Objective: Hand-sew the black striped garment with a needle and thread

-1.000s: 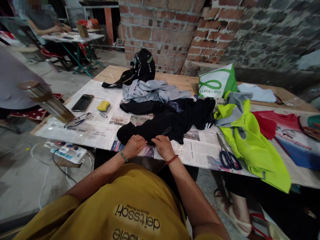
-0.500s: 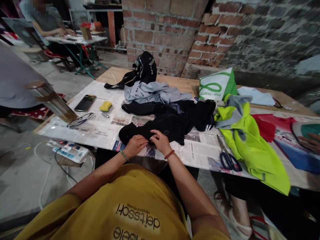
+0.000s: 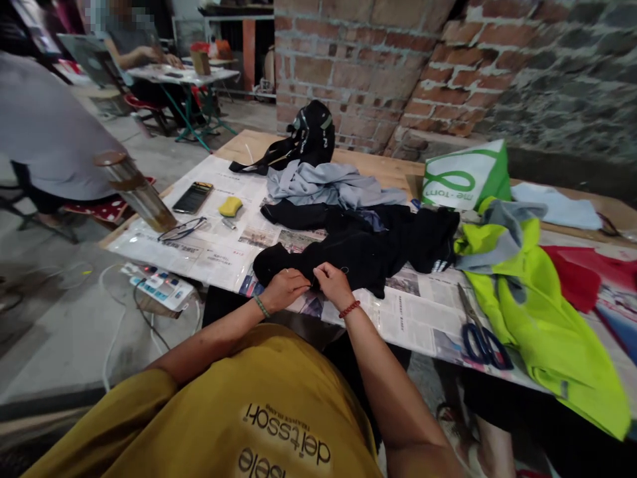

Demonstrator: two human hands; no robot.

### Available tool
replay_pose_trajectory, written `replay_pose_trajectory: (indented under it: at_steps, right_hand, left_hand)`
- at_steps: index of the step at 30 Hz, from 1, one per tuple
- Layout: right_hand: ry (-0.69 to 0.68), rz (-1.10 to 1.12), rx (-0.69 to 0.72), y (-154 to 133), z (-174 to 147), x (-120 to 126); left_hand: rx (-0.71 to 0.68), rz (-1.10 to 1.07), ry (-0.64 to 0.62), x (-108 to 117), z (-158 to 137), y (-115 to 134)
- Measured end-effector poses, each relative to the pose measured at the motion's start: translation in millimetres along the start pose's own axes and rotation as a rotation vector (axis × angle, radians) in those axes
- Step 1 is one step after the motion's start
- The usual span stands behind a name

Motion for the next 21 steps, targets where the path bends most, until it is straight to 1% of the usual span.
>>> replay_pose_trajectory:
  at_steps: [2,6,14,16,18,21]
  right_hand:
    - [-0.017,-0.047,0.023,-0.9,-0.4,-1.8]
    - [-0.049,-0.069,0.055,-4.9,-2.0,-5.9]
    - [-0.091,-0.057,0.047,-3.2,0.8,-10.3]
    - [-0.120,-0.068,0.066,-6.8,-1.1,-14.3]
    - [-0.160,-0.077,0.087,-11.9,-5.0,-20.4]
    - [-0.163,-0.072,0.045,-12.4,-9.5,-23.8]
  left_hand:
    - [-0.011,0.009,-0.034,-3.4,-0.8,0.2]
    - [0.009,0.049,-0.082,-9.4,-2.9,-3.5]
    - [-0.002,0.087,-0.133,-15.0,-4.3,-4.7]
    - [0.016,0.074,-0.125,-14.0,-2.9,-7.0]
    - [0.060,0.031,-0.090,-10.4,-1.1,-11.8]
    - [0.159,-0.087,-0.009,-2.2,-0.3,-21.5]
Point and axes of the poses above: each hand's wrist, its own z-axis towards the middle knuckle, its own x-axis out of the back of the hand, y = z × x, the point moved 10 cm from there along z, towards the middle knuckle, and after that the axes turned 9 degrees about z, right-handed, at the moved point
